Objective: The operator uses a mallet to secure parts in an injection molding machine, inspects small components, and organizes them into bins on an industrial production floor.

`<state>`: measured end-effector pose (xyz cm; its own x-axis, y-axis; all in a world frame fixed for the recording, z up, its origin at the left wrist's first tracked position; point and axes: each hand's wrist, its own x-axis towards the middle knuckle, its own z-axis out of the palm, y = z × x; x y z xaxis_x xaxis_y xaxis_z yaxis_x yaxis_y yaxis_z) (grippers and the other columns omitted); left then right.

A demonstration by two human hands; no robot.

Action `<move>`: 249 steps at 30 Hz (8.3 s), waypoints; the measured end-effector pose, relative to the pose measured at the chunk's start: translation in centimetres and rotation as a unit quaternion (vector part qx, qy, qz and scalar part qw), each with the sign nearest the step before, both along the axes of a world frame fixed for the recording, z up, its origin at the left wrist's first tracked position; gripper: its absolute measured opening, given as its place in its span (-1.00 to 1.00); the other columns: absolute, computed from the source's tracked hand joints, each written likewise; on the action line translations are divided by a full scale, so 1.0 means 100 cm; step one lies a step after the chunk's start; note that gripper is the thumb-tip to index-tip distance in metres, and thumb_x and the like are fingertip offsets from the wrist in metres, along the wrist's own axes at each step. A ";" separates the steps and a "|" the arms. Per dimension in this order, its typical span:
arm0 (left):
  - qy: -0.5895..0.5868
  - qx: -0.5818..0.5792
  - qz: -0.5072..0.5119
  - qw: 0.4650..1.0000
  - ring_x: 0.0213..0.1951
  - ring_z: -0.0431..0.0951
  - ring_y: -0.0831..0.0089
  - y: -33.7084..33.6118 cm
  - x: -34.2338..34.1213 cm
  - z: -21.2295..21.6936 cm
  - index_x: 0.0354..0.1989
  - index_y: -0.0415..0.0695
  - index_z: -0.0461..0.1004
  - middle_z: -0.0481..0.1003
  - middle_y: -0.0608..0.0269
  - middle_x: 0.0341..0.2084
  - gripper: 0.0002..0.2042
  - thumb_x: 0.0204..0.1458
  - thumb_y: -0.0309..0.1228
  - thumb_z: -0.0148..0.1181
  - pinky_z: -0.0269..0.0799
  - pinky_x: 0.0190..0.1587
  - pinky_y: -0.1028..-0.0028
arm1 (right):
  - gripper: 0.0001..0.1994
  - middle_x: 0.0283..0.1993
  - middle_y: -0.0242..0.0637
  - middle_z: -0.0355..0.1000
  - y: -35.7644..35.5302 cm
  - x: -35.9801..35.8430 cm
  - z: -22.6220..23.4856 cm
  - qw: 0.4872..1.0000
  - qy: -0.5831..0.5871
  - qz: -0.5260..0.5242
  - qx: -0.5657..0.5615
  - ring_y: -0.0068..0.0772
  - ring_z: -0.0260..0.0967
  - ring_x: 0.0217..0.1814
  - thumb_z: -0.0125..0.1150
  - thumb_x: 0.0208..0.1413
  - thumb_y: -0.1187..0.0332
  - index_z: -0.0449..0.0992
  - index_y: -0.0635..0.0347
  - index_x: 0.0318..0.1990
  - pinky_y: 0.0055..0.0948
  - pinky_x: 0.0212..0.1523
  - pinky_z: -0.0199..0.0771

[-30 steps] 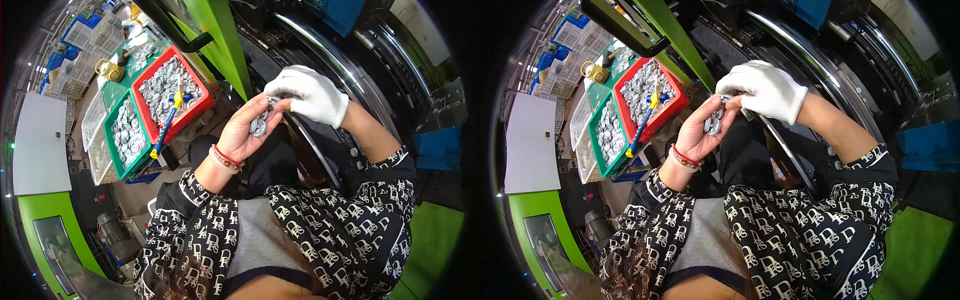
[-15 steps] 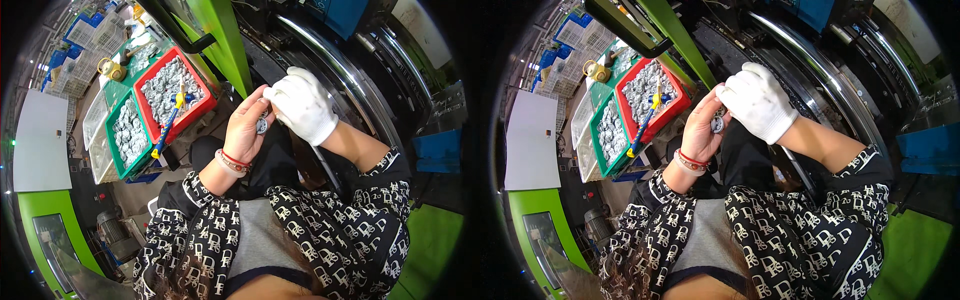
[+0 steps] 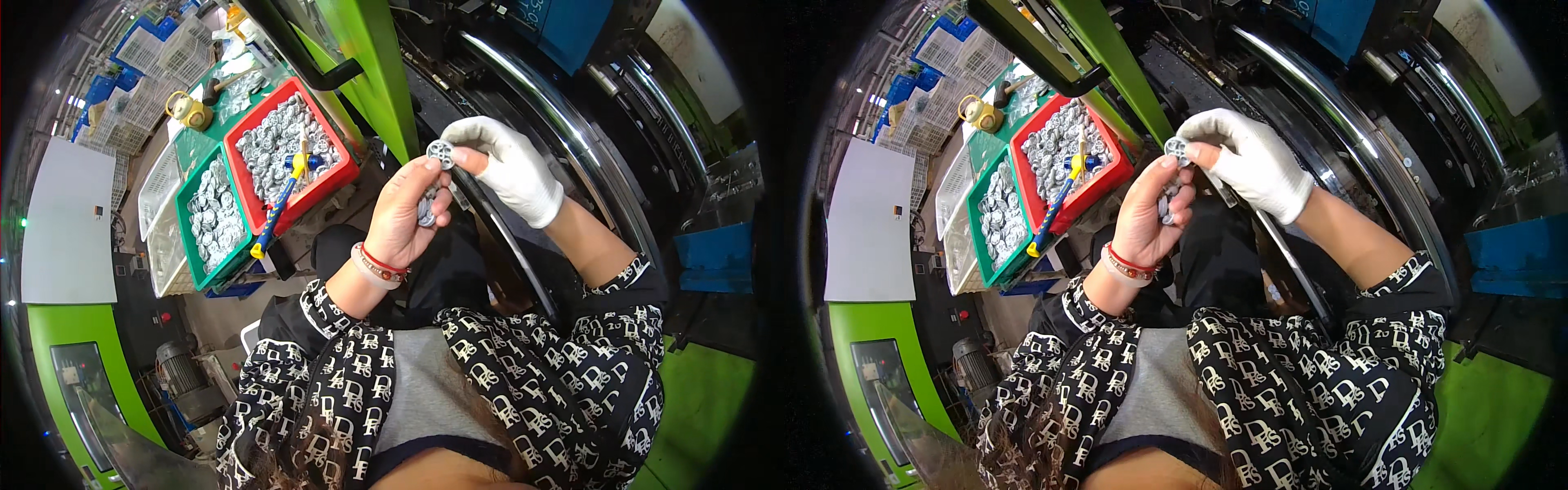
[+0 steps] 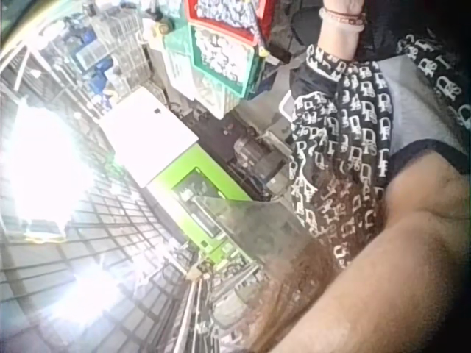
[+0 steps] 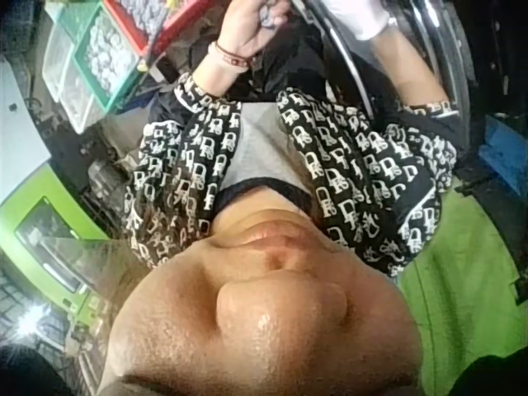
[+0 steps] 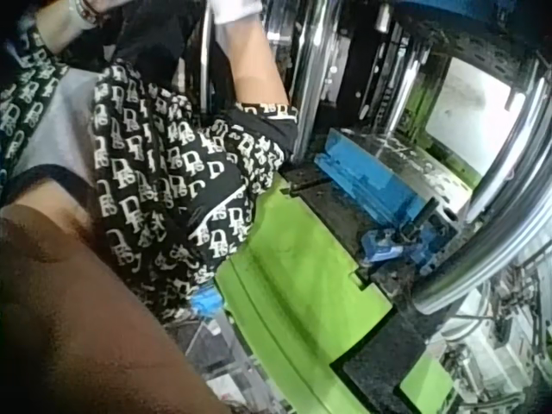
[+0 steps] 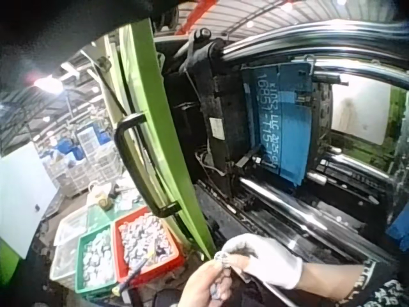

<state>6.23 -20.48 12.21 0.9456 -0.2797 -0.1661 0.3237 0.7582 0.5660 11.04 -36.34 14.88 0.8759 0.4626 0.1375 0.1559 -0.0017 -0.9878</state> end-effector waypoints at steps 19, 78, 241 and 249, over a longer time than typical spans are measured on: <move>0.075 -0.050 -0.144 0.985 -0.60 0.26 0.63 0.007 0.001 -0.038 -0.09 -0.10 0.31 0.33 0.38 -0.41 -0.77 0.17 -0.27 -0.10 0.30 -0.62 0.68 | -0.76 -0.22 -0.32 0.39 -0.120 0.072 0.077 0.921 -0.319 -0.221 0.043 -0.53 0.32 -0.14 0.16 0.00 0.45 0.37 0.27 -0.16 -0.51 -0.05 0.33; 0.141 -0.160 -0.141 0.967 -0.35 0.44 0.41 0.034 0.000 -0.064 -0.14 -0.15 0.36 0.41 0.21 -0.34 -0.74 0.14 -0.25 -0.08 0.54 -0.38 0.44 | -0.71 -0.06 -0.28 0.40 -0.191 0.188 0.038 0.697 -0.321 -0.633 -0.102 -0.39 0.36 -0.11 0.01 0.06 0.40 0.41 0.12 -0.03 -0.45 -0.11 0.37; -0.088 0.045 -0.056 0.994 -0.78 0.28 0.63 0.007 0.017 0.010 -0.23 -0.21 0.33 0.41 0.28 -0.50 -0.79 0.16 -0.30 -0.06 0.17 -0.78 0.67 | -0.50 -0.02 -0.23 0.31 -0.013 0.017 0.009 0.978 -0.179 0.103 -0.032 -0.36 0.31 -0.01 0.16 0.03 0.12 0.30 0.28 0.03 -0.43 0.03 0.27; -0.080 0.050 -0.105 0.990 -0.77 0.22 0.67 0.000 0.018 0.006 -0.18 -0.20 0.26 0.40 0.28 -0.50 -0.80 0.18 -0.32 -0.12 0.15 -0.78 0.69 | -0.70 -0.13 -0.22 0.40 -0.024 0.024 0.019 0.941 -0.305 0.106 -0.101 -0.19 0.36 -0.10 0.19 -0.06 0.35 0.43 0.15 -0.12 -0.37 -0.07 0.35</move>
